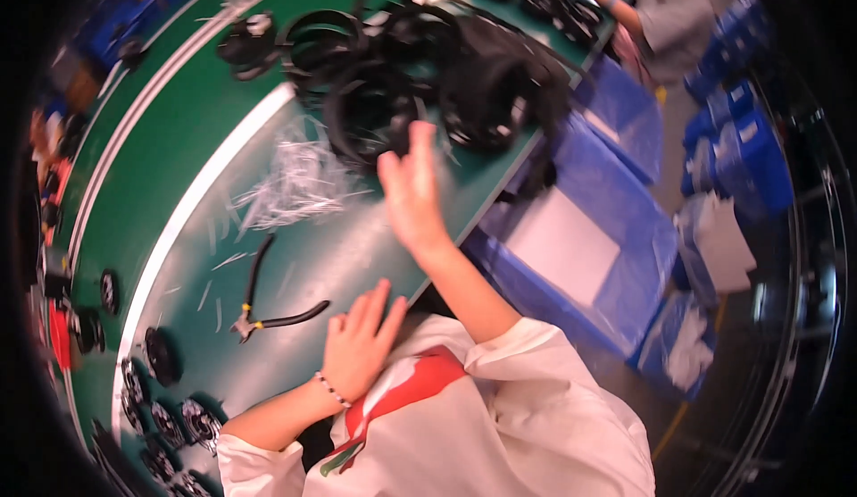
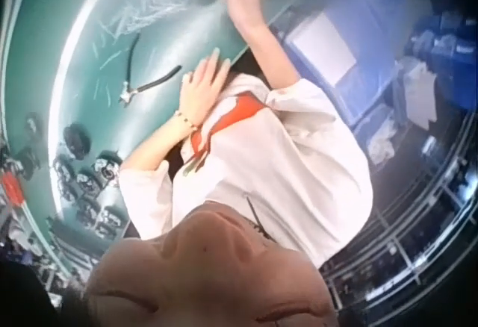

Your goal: Manually assemble circuit boards into light fixture housings and trim wire ties using pliers on an assembly line.

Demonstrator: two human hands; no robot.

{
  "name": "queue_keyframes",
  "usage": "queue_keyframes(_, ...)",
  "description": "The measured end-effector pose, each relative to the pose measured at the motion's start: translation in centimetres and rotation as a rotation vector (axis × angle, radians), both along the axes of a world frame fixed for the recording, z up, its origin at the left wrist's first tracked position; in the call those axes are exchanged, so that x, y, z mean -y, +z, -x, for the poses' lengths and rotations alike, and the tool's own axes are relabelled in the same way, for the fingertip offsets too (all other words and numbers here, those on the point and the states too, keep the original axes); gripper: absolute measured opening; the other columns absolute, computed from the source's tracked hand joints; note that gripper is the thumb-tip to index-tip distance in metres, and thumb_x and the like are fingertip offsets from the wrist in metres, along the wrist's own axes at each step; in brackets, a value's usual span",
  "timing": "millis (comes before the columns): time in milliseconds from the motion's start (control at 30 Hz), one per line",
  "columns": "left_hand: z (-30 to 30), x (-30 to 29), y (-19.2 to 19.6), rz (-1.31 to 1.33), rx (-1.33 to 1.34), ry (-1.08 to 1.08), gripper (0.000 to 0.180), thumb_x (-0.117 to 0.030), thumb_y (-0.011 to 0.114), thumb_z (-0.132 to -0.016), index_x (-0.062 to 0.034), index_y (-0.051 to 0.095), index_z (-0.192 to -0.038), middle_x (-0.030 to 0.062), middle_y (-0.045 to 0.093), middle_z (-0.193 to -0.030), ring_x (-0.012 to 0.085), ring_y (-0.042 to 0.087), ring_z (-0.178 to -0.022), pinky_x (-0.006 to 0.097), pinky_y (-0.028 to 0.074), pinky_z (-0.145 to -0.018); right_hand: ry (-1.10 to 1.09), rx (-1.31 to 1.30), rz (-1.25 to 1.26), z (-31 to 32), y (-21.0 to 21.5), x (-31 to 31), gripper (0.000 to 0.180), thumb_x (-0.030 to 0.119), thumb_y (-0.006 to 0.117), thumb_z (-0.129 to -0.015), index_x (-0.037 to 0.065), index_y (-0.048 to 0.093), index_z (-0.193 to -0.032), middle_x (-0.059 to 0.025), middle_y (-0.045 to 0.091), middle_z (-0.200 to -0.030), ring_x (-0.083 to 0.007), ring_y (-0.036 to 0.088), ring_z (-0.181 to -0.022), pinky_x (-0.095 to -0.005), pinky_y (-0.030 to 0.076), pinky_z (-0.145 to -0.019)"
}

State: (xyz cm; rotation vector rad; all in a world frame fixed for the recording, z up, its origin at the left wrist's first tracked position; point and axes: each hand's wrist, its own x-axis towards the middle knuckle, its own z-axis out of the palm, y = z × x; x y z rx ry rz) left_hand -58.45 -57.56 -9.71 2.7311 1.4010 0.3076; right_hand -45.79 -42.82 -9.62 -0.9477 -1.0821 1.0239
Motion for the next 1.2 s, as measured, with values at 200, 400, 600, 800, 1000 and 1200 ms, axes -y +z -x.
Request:
queue_keyframes(200,-2.2,-0.5,0.3,0.106,-0.082,0.002,0.049,-0.002,0.048,-0.067,-0.0086,0.047,-0.116,0.0173,0.037,-0.129,0.0282,0.040,-0.113,0.047,0.027,-0.089,-0.637,0.518,-0.614,-17.9,1.0,3.2,0.036,-0.004,0.042,-0.076,-0.007,0.045,-0.112,-0.0223,0.048,-0.115,-0.0321,0.046,-0.111,-0.0379,0.032,-0.097)
queue_keyframes(400,-1.4,0.7,0.4,0.081,-0.199,0.085,0.041,-0.008,0.050,-0.069,-0.0147,0.053,-0.109,0.0158,0.042,-0.124,0.0272,0.043,-0.108,0.051,0.022,-0.094,-0.495,1.051,0.343,-32.2,-19.2,-3.2,0.038,0.009,0.057,-0.069,-0.005,0.052,-0.103,-0.0220,0.055,-0.104,-0.0321,0.053,-0.099,-0.0347,0.039,-0.090)
queue_keyframes(600,-0.8,0.6,-0.3,0.098,-0.194,0.105,0.042,-0.022,0.052,-0.072,-0.0272,0.052,-0.113,0.0031,0.050,-0.119,0.0145,0.050,-0.096,0.042,0.031,-0.090,-0.065,1.395,-0.279,-34.9,-42.2,-13.6,0.035,0.014,0.048,-0.079,-0.007,0.049,-0.107,-0.0210,0.054,-0.106,-0.0308,0.050,-0.103,-0.0361,0.039,-0.091)
queue_keyframes(800,-1.7,0.5,-0.6,-0.024,-0.144,0.090,0.043,-0.019,0.045,-0.082,-0.0219,0.040,-0.124,0.0067,0.039,-0.131,0.0166,0.046,-0.105,0.040,0.034,-0.092,0.364,0.900,-0.571,-9.4,-46.7,-24.9,0.037,0.014,0.052,-0.077,-0.006,0.048,-0.109,-0.0198,0.054,-0.106,-0.0294,0.051,-0.101,-0.0347,0.040,-0.090)
queue_keyframes(1000,-2.2,1.6,-0.7,-0.083,-0.169,0.135,0.048,-0.013,0.045,-0.081,-0.0220,0.035,-0.128,0.0071,0.037,-0.133,0.0168,0.044,-0.107,0.040,0.034,-0.092,0.476,0.776,-0.377,-12.1,-49.8,-23.7,0.040,0.013,0.055,-0.075,-0.006,0.048,-0.110,-0.0186,0.055,-0.107,-0.0281,0.052,-0.099,-0.0332,0.040,-0.089)
queue_keyframes(1200,-1.8,1.4,-0.9,-0.096,-0.179,0.112,0.049,-0.013,0.045,-0.081,-0.0205,0.035,-0.128,0.0074,0.035,-0.134,0.0175,0.043,-0.108,0.040,0.034,-0.092,0.407,0.790,-0.077,-24.3,-49.6,-22.9,0.044,0.013,0.059,-0.073,-0.006,0.047,-0.111,-0.0174,0.055,-0.107,-0.0267,0.053,-0.097,-0.0317,0.041,-0.088)
